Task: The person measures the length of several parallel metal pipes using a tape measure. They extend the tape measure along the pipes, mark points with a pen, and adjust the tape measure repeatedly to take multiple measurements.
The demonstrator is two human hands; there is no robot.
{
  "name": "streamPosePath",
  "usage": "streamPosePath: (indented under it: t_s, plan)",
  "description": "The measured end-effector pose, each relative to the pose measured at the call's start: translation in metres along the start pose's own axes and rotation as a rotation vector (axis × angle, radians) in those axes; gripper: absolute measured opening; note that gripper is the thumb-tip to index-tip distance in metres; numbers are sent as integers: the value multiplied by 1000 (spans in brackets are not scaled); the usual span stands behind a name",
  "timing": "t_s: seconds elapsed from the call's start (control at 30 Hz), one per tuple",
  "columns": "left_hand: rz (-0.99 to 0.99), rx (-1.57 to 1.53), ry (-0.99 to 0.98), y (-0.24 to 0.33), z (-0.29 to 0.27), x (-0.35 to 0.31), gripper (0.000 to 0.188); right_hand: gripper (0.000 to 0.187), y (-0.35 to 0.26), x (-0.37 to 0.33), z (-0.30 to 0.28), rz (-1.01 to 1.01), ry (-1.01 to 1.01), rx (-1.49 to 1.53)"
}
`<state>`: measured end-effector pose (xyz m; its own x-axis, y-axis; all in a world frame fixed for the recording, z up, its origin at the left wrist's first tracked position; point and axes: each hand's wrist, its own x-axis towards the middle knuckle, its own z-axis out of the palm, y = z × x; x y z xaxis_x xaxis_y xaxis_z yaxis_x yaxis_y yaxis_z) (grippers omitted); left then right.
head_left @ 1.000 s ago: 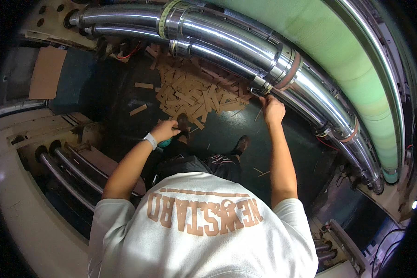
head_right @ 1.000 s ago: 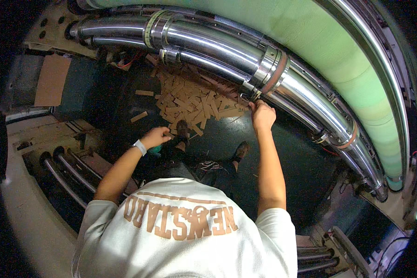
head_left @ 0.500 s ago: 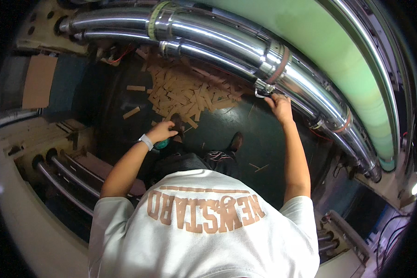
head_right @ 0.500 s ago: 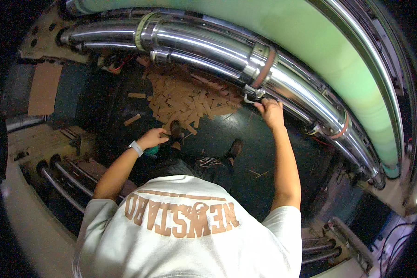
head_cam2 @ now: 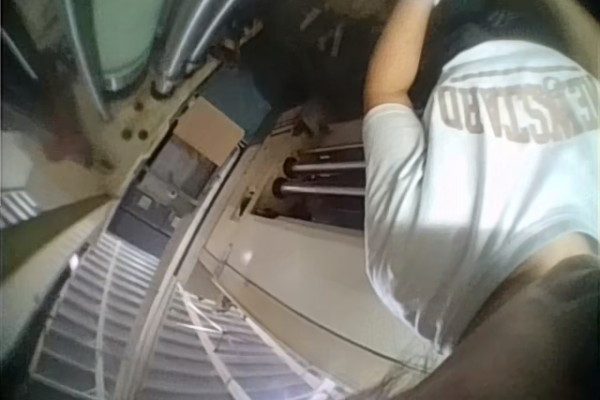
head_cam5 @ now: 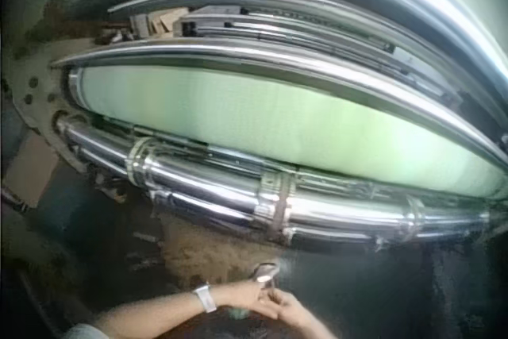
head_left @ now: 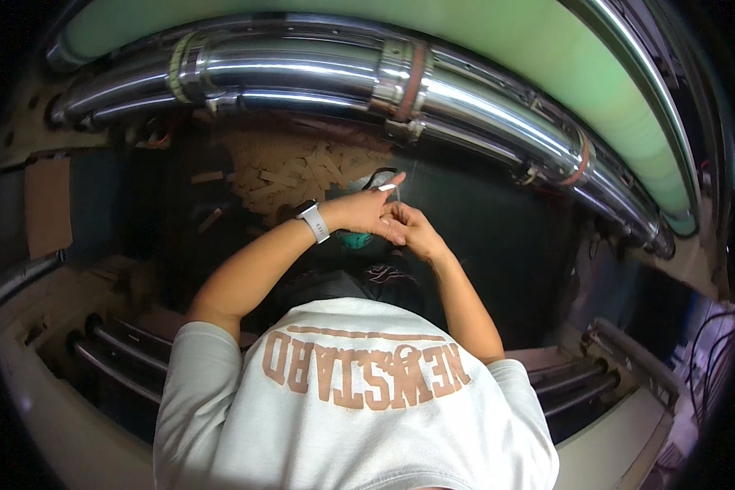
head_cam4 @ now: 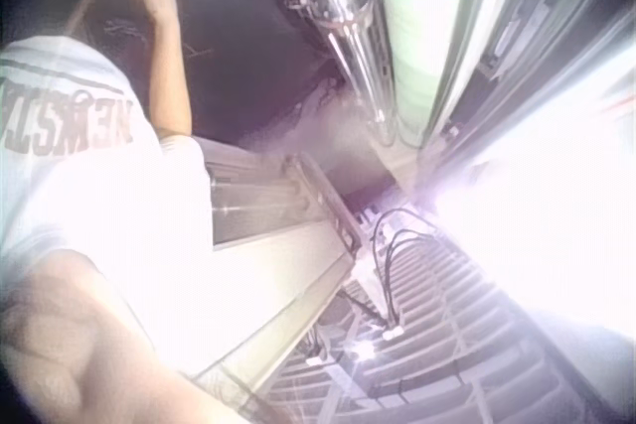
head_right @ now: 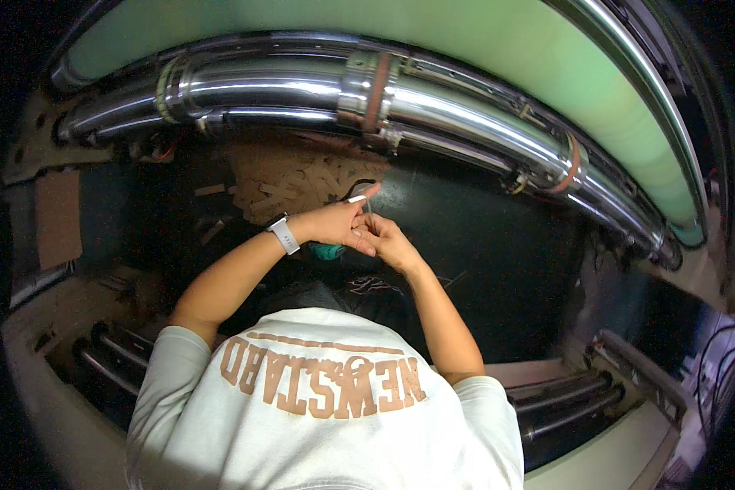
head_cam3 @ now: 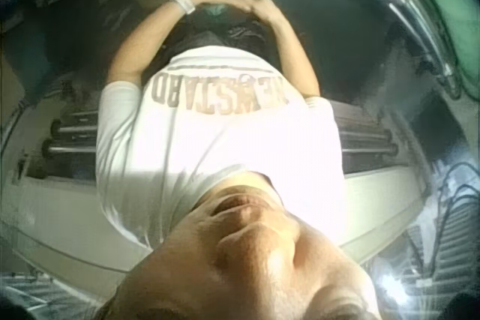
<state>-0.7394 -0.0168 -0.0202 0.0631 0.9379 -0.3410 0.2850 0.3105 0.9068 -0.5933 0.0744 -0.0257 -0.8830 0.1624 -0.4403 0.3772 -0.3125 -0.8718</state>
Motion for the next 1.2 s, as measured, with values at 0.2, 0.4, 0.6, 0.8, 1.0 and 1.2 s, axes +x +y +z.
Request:
streamPosePath:
  t_s: [0.2, 0.4, 0.6, 0.8, 1.0, 1.2]
  plan:
    - [18, -288, -287, 7, 9, 31, 111, 19, -1, -25, -25, 122, -41, 242]
    - [-104, 29, -291, 19, -7, 39, 95, 16, -2, -44, -34, 31, 309, 478]
    - [-95, 28, -214, -20, -77, 21, 33, 11, 13, -98, -191, -202, 748, 426]
    - [145, 259, 174, -31, -75, 74, 14, 15, 16, -51, -274, -347, 1004, 279]
    - [-30, 457, 466, -20, -49, 98, 20, 20, 30, -29, -313, -501, 1315, -38]
    - [-25, 579, 522, -23, -54, 92, 26, 18, 43, -12, -314, -683, 1526, -343]
